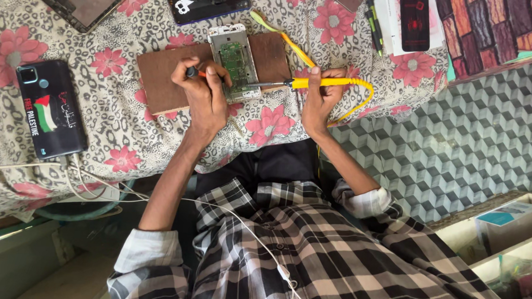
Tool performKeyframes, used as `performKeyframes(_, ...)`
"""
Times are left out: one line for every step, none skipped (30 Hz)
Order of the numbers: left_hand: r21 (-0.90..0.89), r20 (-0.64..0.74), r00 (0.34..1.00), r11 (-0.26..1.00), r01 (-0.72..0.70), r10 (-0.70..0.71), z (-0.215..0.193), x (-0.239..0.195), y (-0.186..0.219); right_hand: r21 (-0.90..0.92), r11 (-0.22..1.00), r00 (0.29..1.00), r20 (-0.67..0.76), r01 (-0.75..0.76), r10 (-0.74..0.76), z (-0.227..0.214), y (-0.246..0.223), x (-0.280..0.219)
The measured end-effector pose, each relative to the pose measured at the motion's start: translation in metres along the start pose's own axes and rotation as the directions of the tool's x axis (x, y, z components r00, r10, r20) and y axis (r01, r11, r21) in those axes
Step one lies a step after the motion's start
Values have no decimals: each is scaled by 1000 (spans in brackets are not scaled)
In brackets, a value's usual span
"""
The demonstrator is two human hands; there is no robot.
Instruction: The person uses a soldering iron and a screwdriver to work on a small green circuit board placed on a wooden block. They repeatedly apply heat to specific points on the board while holding it steady, performing a precision electronics repair task.
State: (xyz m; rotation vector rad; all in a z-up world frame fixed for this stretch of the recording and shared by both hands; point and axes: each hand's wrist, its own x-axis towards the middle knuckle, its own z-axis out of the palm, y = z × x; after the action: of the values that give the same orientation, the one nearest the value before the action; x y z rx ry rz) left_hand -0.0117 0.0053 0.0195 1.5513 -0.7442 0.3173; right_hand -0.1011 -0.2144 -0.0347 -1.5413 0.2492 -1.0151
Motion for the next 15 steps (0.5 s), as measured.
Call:
performKeyframes(98,-25,997,993,-70,73,-1,0,1,39,998,999,2,-45,45,0,-1,0)
performKeyframes(197,-42,988,971,-136,147,-3,1,1,79,993,996,6,-89,89,1,-2,1)
performKeyframes(295,-51,974,935,-196,221,-4,1,-1,118,984,991,12,-134,134,1,-4,1)
performKeyframes(300,-45,987,944,-135,155,-5,0,-3,131,981,990,15,-142,141,2,-6,1)
performKeyframes(305,-42,995,950,-73,90,-6,-2,-5,145,978,989,20,-148,147,2,-8,3)
performKeyframes(310,-39,999,951,-10,24,-5,-4,-9,158,975,988,24,-155,153,2,-11,4)
performKeyframes(174,-70,993,979,110,-99,-2,-4,-14,158,975,987,36,-159,155,2,-13,5)
performKeyframes(33,-81,971,973,227,-224,2,-3,-20,157,974,986,47,-163,157,2,-14,6)
performKeyframes(-109,-72,935,935,338,-346,3,-4,-25,157,973,985,59,-168,161,2,-15,6)
performKeyframes(13,-105,975,980,201,-198,3,-6,-29,152,976,987,61,-156,148,3,-16,6)
performKeyframes(137,-113,993,989,60,-44,3,-8,-32,146,979,989,62,-144,136,2,-16,6)
performKeyframes(259,-98,989,962,-81,110,3,-10,-34,140,981,990,63,-131,123,1,-15,6)
performKeyframes(165,-98,995,986,17,0,4,-11,-34,146,980,990,66,-133,124,1,-14,6)
performKeyframes(70,-86,990,991,116,-110,5,-12,-34,151,979,990,68,-135,125,1,-13,6)
performKeyframes(-24,-61,974,976,215,-216,5,-13,-33,157,978,990,69,-135,126,0,-12,6)
